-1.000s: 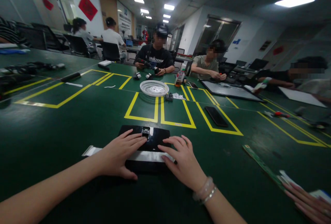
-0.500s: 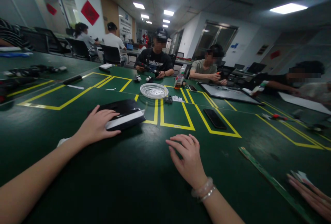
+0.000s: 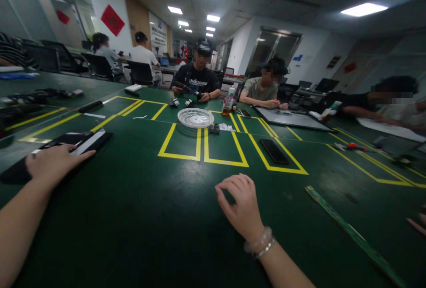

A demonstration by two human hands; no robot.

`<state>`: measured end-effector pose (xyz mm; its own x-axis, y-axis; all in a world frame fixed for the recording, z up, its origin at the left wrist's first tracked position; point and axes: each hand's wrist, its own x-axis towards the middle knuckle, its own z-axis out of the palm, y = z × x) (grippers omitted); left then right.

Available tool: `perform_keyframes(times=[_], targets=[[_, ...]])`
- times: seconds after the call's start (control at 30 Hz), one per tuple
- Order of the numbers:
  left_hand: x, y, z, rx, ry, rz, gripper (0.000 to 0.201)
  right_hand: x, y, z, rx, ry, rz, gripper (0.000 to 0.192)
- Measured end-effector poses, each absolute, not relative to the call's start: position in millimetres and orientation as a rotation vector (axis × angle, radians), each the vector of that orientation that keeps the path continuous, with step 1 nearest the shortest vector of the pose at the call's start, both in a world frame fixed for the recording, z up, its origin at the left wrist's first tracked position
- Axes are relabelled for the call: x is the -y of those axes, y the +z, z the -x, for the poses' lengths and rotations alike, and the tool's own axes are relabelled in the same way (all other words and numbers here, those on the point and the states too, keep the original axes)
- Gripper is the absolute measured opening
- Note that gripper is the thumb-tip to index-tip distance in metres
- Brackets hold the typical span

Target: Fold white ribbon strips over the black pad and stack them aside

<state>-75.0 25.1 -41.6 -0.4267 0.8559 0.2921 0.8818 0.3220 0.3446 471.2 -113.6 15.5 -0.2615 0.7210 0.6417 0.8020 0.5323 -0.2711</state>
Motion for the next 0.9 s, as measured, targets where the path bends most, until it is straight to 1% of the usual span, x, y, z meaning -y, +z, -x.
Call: perform_keyframes(times=[0.13,0.23,0.3,0.43,0.5,0.6,0.67,0.7,0.83,0.9], targets=[[-29,-50,85,2.510,-0.636,1.651,0.091,114,14,-471,2.043,-0.136,1.250,0.013],[-30,-53,84,2.467,-0.743,1.720,0.090,113,13,-472,2.047,-0.131,1.251,0.012],[-32,-56,84,2.412,-0.835,1.757,0.086,113,12,-472,2.043,-0.117,1.251,0.012],[-36,-58,82,2.019,-1.044,1.943,0.071,114,13,-471,2.044,-0.099,1.251,0.010],[-37,-54,72,1.806,-1.071,2.094,0.067,115,13,-471,2.056,-0.097,1.250,0.010],[-34,-38,32,1.737,-0.969,2.342,0.065,115,13,-470,2.100,-0.082,1.230,0.010],[-24,-24,-10,1.757,-0.814,2.611,0.062,115,12,-470,2.163,-0.056,1.193,0.008],[-16,-18,-35,1.721,-0.763,2.719,0.057,115,11,-469,2.205,-0.038,1.174,0.008],[32,4,-127,1.345,-0.676,3.146,0.043,117,9,-466,2.385,0.076,1.161,0.019],[54,10,-156,1.184,-0.650,3.320,0.041,117,7,-464,2.437,0.167,1.174,0.015]])
